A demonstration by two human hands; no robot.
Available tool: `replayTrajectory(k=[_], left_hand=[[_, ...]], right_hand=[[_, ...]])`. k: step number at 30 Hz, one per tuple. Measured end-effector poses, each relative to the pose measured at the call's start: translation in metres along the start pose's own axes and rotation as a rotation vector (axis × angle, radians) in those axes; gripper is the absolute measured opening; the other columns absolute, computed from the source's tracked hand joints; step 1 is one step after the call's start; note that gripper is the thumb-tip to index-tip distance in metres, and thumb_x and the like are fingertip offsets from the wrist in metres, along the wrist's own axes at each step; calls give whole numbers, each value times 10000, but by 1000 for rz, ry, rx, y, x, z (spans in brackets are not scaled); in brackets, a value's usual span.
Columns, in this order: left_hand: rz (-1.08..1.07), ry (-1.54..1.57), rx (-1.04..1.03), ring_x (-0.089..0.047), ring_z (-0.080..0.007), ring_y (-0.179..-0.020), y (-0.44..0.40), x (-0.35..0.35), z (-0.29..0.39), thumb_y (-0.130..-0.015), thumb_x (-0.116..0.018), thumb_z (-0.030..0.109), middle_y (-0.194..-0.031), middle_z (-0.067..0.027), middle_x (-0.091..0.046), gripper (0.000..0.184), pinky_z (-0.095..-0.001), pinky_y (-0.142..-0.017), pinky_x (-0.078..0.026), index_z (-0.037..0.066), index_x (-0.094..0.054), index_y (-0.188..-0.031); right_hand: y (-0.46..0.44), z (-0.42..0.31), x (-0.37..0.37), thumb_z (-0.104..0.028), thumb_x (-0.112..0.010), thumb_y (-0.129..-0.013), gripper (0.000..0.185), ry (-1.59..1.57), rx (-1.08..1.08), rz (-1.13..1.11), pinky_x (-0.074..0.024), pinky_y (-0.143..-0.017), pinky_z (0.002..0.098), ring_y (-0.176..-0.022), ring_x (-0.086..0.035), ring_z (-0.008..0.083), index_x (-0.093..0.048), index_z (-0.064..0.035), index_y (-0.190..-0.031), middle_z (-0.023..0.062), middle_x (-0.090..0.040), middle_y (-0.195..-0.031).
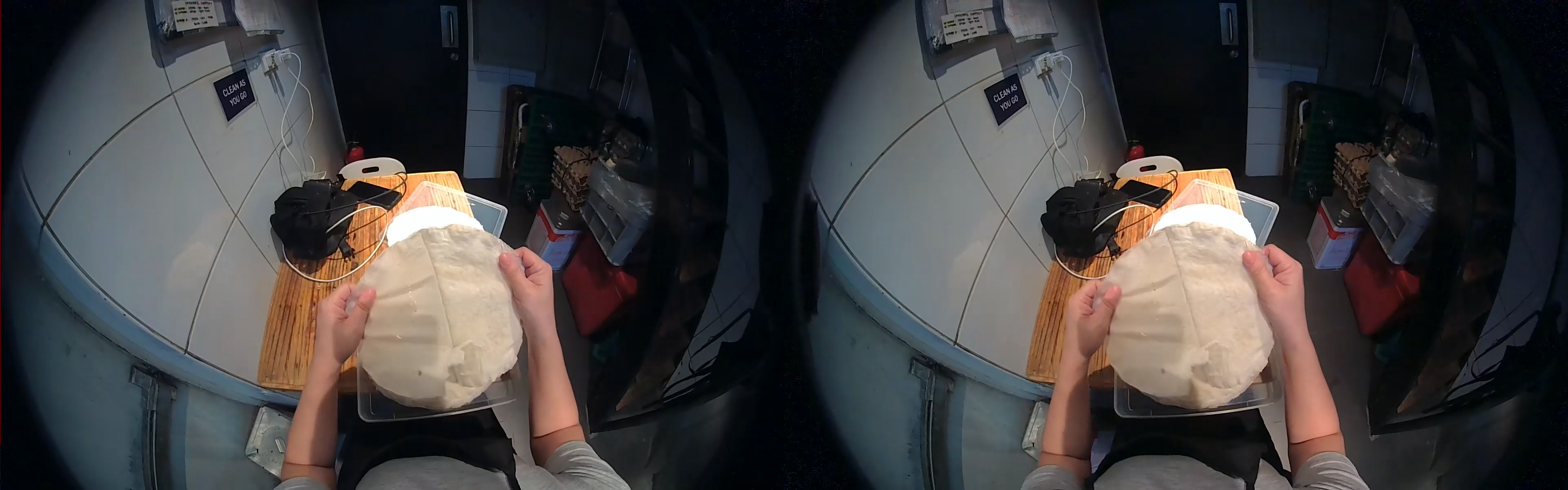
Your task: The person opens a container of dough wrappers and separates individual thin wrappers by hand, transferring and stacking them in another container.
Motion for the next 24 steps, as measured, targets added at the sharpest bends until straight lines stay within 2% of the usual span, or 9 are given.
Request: replayTrajectory(k=[4, 6, 9, 12, 15, 16, 19, 20, 24], left_hand=[[-294, 314, 119, -620, -98, -794, 0, -13, -1, -903, -659, 175, -922, -15, -676, 247, -223, -745, -496, 1, -631, -1077], [-354, 388, 229, -626, -96, -860, -12, -21, -12, -894, -678, 162, -958, -33, -677, 316, -228, -798, -504, -14, -611, -1148], [-578, 279, 153, -618, -77, -862, -26, -34, -1, -897, -678, 170, -961, -34, -678, 289, -221, -791, -503, -12, -632, -1117], [-472, 211, 142, -608, -60, -804, -25, -36, 12, -904, -671, 180, -919, -26, -674, 232, -208, -719, -495, -4, -666, -1044], [-384, 71, 26, -602, -57, -742, -22, -43, 24, -906, -664, 170, -883, -32, -670, 212, -212, -648, -491, -13, -675, -1012], [-358, 11, -29, -601, -58, -720, -19, -46, 28, -906, -661, 163, -871, -36, -668, 209, -217, -624, -490, -19, -674, -1007], [-350, -125, -177, -565, -41, -662, -10, -59, 52, -904, -666, 176, -753, 9, -641, 206, -210, -603, -478, -19, -678, -968], [-315, -13, -149, -555, -44, -628, -7, -61, 59, -901, -662, 162, -713, 0, -633, 182, -213, -562, -464, -16, -679, -934], [-133, -264, -241, -539, -64, -581, -9, -33, 62, -898, -660, 156, -648, -7, -595, 194, -234, -527, -435, -25, -662, -827]], right_hand=[[10, -4, -21, -144, -607, -937, 138, -42, 98, -291, -429, -838, 238, -939, -538, 69, -647, -17, -973, -1, -628, -969], [20, -14, -40, -144, -605, -937, 141, 36, 69, -462, -433, -838, 248, -932, -549, 82, -644, -14, -975, 6, -639, -977], [21, -15, -49, -141, -611, -929, 155, 79, 77, -555, -446, -842, 267, -946, -567, 104, -633, 2, -983, 48, -659, -1018], [13, -17, -32, -176, -658, -894, 279, 31, 54, -423, -467, -830, 275, -934, -595, 119, -596, 14, -1089, 106, -664, -1012], [5, -46, -29, -221, -707, -849, 386, 284, 67, -454, -489, -800, 292, -890, -614, 140, -574, 7, -1129, 123, -662, -1010], [4, -49, -37, -277, -742, -811, 434, 330, 156, -452, -502, -715, 295, -788, -634, 158, -591, 8, -1101, 142, -669, -902], [8, -47, -56, -223, -736, -822, 346, 764, 112, -519, -472, -671, 254, -729, -591, 78, -618, 38, -1014, 96, -642, -760], [9, -43, -60, -236, -725, -839, 304, 746, 98, -511, -416, -521, 249, -574, -514, 48, -639, 50, -896, 53, -557, -582], [8, -24, -35, -209, -676, -890, 254, 620, 106, -382, -377, -495, 219, -576, -477, 17, -640, 33, -820, 9, -566, -591]])
Point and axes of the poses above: each hand's wrist, its own y-axis away from the middle knuckle, its own x-axis out of the back of the hand, z = x × y, the point moved 4 cm from there along -y, towards the middle knuckle
